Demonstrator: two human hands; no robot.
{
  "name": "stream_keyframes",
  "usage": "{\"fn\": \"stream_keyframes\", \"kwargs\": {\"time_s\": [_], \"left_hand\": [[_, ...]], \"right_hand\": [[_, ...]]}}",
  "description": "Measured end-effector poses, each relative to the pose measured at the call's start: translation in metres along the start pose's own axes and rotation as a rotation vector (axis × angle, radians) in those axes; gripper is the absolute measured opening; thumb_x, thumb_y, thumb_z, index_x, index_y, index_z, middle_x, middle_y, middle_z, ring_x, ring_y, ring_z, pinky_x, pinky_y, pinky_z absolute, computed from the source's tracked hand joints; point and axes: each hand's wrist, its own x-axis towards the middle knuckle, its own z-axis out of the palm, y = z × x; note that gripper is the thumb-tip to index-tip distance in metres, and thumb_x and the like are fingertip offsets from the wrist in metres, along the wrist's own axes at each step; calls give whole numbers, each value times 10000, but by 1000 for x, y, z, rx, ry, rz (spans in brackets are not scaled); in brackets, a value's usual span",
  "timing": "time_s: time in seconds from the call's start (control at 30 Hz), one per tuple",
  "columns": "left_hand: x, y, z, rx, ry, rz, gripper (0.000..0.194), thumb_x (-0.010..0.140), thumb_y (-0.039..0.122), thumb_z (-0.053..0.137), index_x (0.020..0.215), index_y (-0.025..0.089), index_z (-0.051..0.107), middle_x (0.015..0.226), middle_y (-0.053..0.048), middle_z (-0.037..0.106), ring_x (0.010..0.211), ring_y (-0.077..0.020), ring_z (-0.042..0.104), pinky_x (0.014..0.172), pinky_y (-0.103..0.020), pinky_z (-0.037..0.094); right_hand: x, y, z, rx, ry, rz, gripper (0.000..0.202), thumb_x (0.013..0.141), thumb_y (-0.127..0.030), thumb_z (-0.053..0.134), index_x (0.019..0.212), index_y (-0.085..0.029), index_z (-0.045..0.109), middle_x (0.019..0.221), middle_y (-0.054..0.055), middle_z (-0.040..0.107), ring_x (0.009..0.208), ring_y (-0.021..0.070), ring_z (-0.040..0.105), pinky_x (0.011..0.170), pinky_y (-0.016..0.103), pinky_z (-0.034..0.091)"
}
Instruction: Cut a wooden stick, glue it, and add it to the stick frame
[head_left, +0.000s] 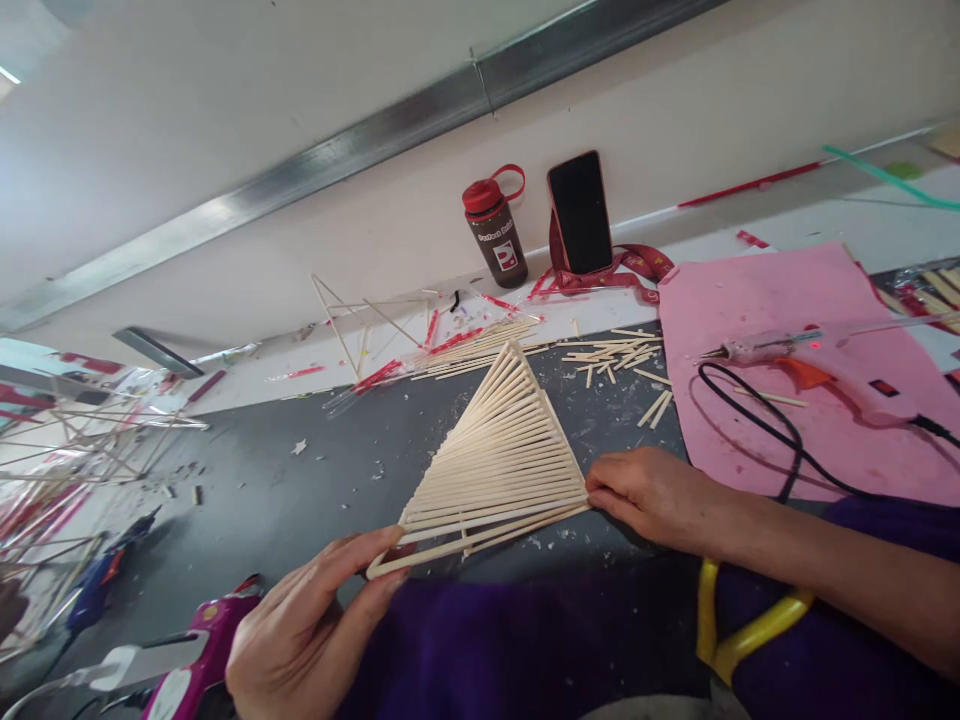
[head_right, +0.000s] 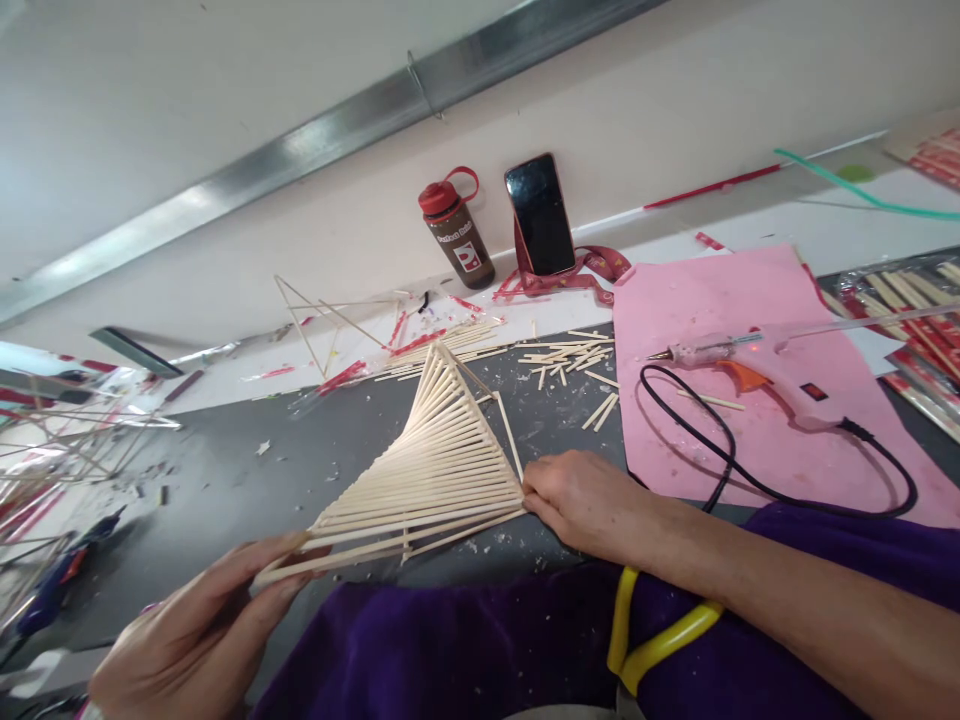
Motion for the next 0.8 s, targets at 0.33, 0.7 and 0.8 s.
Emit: {"fn": "stream_keyframes", "kwargs": {"time_s": [0.33,0.7,0.8], "left_hand": [[10,-6,-11,70,-155,228,202,771,196,690,965,255,700,804,28,741,663,-125,688,653,-192,518],[0,-4,1,-161,-102,113,265,741,165,717,997,231,693,718,-7,723,582,-128,653,564,-216,523],[-1,-5,2,-171,-90,112,293,740,163,716,1022,241,691,694,-1,714,564,-124,646,553,-210,522]], "right_hand": [[-3,-1,5,22,0,53,237,915,-233,428,774,-177,610,761,46,665,694,169,622,619,259,378],[-3,1,16,165,-84,182,250,877,-196,403,652,-248,498,670,20,618,631,195,590,599,331,381],[-4,3,19,201,-68,166,249,880,-198,409,672,-268,527,694,37,635,646,211,601,620,360,393]]}}
